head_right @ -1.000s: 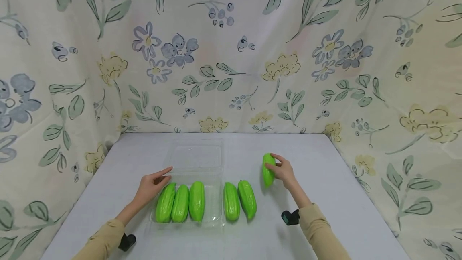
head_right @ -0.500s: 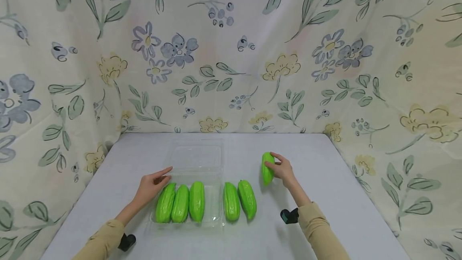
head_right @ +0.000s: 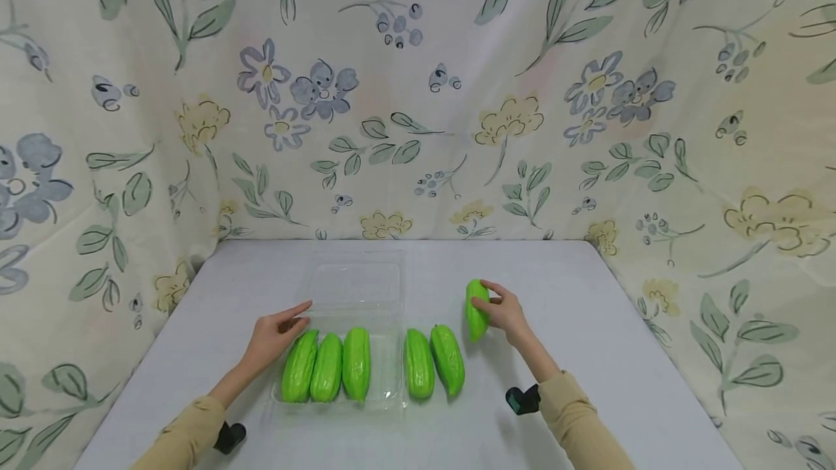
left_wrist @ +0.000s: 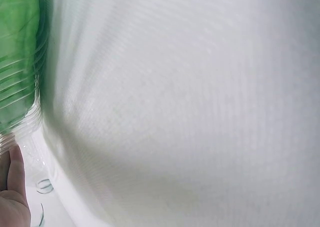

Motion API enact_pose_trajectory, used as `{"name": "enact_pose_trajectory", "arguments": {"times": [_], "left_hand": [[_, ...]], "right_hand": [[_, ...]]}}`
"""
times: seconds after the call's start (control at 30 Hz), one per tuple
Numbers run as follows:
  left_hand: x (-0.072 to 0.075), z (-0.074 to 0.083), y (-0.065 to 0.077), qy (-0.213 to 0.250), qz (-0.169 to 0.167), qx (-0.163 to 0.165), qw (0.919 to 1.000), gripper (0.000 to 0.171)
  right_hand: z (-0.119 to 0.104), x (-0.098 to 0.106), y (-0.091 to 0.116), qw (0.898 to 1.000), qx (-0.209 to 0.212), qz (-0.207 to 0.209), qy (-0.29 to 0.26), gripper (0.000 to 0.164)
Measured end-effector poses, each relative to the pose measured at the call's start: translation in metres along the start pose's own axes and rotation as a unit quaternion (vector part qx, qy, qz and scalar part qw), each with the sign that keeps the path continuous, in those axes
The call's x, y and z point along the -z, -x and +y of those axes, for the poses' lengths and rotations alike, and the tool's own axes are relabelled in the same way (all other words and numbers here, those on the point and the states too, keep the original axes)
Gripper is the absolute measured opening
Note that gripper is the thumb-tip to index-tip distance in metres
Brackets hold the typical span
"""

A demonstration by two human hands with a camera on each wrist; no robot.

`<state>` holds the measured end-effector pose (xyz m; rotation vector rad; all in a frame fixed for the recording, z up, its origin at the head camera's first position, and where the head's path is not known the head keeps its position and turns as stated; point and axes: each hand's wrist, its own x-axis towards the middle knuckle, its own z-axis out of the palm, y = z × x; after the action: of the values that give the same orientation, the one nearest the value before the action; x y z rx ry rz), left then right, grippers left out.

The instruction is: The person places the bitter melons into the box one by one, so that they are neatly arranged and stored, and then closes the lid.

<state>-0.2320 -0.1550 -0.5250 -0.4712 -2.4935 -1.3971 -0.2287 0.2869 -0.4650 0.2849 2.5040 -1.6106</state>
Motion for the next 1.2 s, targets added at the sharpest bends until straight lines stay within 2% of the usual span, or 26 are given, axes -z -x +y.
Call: {"name": "enact_pose_trajectory", "arguments": {"times": [0.5,0.97,1.2], "left_hand": [[0.0,0.001,0.001,-0.007,0.001,-0.003,1.0,0.035],[0.0,0.001,0.0,-0.005,0.007,-0.017,0.9998,0.035],[-0.001,0.002,0.0,-0.007,0.007,-0.014,0.9999,0.035]], "right_hand": [[-0.008,-0.013,0.013,1.0,0.017,-0.011,-0.015,0.06],[-0.014,-0.023,0.018,0.999,0.003,-0.007,-0.038,0.06],[-0.017,-0.027,0.023,0.998,0.008,-0.014,-0.061,0.06]]}}
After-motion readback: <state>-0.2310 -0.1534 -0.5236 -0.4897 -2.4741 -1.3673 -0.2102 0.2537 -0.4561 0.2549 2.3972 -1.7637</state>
